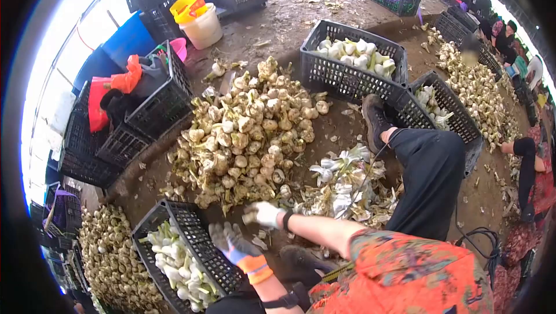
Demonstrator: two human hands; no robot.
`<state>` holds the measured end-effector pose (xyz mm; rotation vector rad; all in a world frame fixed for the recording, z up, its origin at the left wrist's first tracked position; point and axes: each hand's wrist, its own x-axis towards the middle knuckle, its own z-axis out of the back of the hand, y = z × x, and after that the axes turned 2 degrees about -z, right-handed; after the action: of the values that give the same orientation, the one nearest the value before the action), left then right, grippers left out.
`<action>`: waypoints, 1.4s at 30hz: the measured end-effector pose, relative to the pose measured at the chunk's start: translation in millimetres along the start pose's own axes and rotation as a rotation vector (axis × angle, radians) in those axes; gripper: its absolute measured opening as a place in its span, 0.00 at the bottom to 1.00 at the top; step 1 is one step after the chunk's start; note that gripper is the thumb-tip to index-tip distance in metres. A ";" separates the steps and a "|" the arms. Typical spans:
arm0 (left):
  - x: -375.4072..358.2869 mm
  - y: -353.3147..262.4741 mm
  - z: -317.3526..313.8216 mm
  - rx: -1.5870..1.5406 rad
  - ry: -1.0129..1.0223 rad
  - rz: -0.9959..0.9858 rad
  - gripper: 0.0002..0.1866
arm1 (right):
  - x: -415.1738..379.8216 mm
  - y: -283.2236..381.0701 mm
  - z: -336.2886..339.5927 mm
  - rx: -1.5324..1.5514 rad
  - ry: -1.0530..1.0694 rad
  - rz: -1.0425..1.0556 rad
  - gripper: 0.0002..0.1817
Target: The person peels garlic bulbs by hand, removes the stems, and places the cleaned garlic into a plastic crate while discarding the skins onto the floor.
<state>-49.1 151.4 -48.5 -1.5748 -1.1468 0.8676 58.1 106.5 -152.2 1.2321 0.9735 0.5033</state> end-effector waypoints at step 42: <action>-136.2 -28.0 -170.1 0.090 0.930 0.137 0.29 | -231.2 71.8 206.6 -0.370 -0.832 0.728 0.14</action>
<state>58.0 -25.2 26.5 -1.6957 -0.3296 0.1818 121.8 -166.2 -0.8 1.2571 -0.2891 0.6114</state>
